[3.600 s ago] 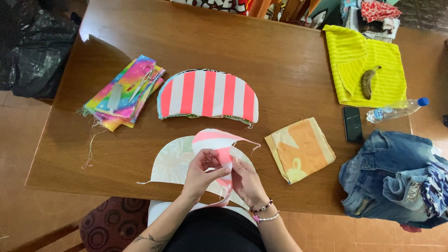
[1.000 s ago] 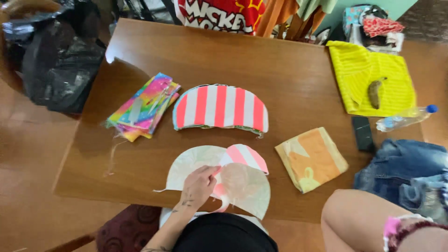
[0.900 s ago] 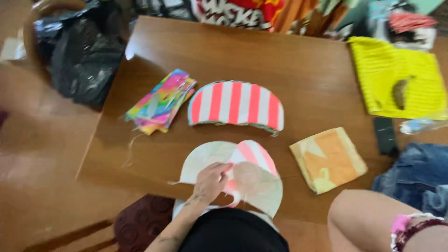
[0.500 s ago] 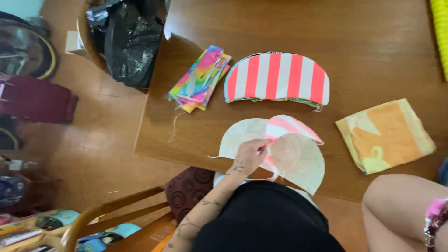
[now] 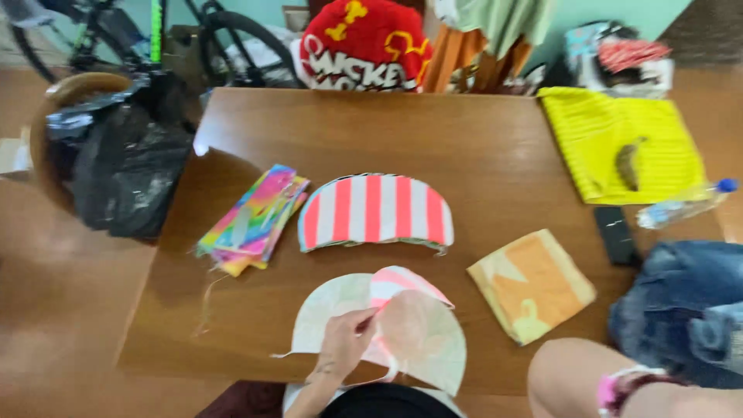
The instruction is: Folding and shaping a strip of striped fabric into a decorative element on a table.
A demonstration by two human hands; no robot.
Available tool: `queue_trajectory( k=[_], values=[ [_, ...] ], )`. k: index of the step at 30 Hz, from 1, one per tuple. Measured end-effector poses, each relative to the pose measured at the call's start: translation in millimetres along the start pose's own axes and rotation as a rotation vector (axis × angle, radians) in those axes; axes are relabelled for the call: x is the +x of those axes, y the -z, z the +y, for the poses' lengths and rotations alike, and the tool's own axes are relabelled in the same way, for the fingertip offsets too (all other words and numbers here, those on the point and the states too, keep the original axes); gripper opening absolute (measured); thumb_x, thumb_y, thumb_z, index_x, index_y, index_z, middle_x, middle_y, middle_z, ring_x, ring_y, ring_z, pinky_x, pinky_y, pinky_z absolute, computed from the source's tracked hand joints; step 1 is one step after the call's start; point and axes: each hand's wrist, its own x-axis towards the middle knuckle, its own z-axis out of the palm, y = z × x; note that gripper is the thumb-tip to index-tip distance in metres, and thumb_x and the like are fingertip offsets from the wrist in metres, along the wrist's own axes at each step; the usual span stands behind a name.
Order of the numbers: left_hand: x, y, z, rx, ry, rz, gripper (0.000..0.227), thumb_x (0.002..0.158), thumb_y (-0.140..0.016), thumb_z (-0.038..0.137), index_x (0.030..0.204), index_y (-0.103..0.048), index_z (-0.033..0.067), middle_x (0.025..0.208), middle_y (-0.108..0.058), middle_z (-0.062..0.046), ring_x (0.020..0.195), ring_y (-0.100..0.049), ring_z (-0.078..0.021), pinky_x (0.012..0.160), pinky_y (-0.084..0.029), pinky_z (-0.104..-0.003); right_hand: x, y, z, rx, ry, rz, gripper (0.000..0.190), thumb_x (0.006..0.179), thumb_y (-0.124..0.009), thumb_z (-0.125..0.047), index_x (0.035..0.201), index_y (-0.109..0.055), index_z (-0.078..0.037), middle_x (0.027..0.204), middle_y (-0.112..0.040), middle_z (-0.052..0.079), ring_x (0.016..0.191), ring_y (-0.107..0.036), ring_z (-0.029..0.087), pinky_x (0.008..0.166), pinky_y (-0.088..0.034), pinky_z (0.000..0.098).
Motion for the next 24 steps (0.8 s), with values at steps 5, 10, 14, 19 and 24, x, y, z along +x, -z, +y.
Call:
queue_trajectory(
  k=[5,10,14,19,24],
  values=[
    [8,15,20,-0.17,0.274,0.038,0.021,0.087,-0.071,0.021,0.104,-0.083,0.0158,0.098,-0.084,0.007,0.085,-0.073,0.0002,0.082,-0.058,-0.016,-23,-35,28,-0.093,0.105,-0.003,0.03,0.079,-0.069,-0.025,0.102,-0.064,-0.007,0.117,-0.072,0.021,0.117,-0.075,0.036,0.109,-0.06,0.0457],
    [19,54,75,-0.515,0.594,0.23,0.024,0.079,-0.078,0.011,0.1,-0.087,0.0038,0.092,-0.085,-0.005,0.083,-0.072,-0.0124,0.079,-0.056,-0.025,-38,-151,83,0.063,-0.096,0.033,0.013,0.088,-0.067,-0.014,0.096,-0.076,-0.009,0.093,-0.079,0.004,0.086,-0.076,0.012,0.079,-0.059,0.0243],
    [22,44,69,-0.857,0.593,0.319,0.025,0.083,-0.078,0.004,0.106,-0.083,-0.0025,0.09,-0.08,-0.011,0.08,-0.065,-0.0151,0.07,-0.049,-0.03,-57,-207,130,0.162,-0.568,-0.244,0.028,0.086,-0.07,-0.029,0.106,-0.078,-0.011,0.104,-0.083,0.0,0.093,-0.08,0.009,0.089,-0.064,0.0258],
    [15,26,90,-1.018,0.498,0.176,0.034,0.093,-0.058,0.008,0.118,-0.076,-0.0045,0.116,-0.078,-0.019,0.107,-0.072,-0.0266,0.093,-0.062,-0.043,-69,-233,152,0.323,-0.853,-0.292,0.051,0.084,-0.072,-0.031,0.13,-0.066,-0.009,0.122,-0.078,0.005,0.115,-0.074,0.011,0.094,-0.062,0.0246],
    [12,27,105,-0.902,0.489,0.26,0.044,0.086,-0.067,0.007,0.13,-0.07,0.0055,0.119,-0.076,-0.015,0.107,-0.07,-0.02,0.094,-0.061,-0.036,-55,-224,150,0.48,-0.941,-0.329,0.043,0.088,-0.068,-0.019,0.129,-0.071,-0.008,0.113,-0.082,0.004,0.09,-0.074,0.011,0.075,-0.058,0.0221]
  ],
)
